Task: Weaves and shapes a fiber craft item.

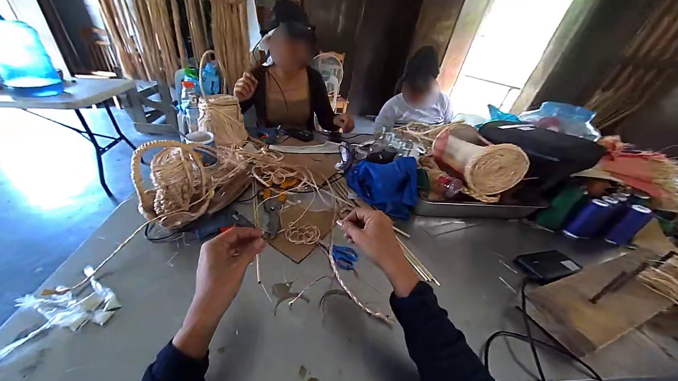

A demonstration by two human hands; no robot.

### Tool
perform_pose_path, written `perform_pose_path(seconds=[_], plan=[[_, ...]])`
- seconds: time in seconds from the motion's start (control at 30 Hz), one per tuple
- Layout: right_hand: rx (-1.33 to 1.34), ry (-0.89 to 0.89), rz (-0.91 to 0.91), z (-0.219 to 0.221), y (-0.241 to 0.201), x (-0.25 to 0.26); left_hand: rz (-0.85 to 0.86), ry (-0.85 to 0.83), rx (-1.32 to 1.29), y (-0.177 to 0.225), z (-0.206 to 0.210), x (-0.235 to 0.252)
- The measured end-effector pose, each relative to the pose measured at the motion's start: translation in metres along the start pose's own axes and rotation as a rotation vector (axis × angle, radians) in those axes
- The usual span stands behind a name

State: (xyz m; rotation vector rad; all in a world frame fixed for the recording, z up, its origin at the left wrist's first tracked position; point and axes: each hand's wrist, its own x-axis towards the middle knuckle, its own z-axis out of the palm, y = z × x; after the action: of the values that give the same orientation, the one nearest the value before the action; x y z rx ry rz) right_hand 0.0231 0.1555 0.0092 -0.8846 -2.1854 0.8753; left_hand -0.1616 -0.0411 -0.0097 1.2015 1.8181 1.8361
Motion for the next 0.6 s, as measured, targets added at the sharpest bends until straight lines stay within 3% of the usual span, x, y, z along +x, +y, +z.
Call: perform_pose_path(seconds=[0.4, 0.6], plan=[[-0.267, -0.115, 0.108, 0.022, 0.017, 0.03, 0.008, -0.324, 0.483, -0.015, 0.05, 0.065], [-0.309, -0.035, 0.069, 0.031, 0.031, 0.039, 0.073, -0.368, 0.7, -0.038, 0.088, 0.093]])
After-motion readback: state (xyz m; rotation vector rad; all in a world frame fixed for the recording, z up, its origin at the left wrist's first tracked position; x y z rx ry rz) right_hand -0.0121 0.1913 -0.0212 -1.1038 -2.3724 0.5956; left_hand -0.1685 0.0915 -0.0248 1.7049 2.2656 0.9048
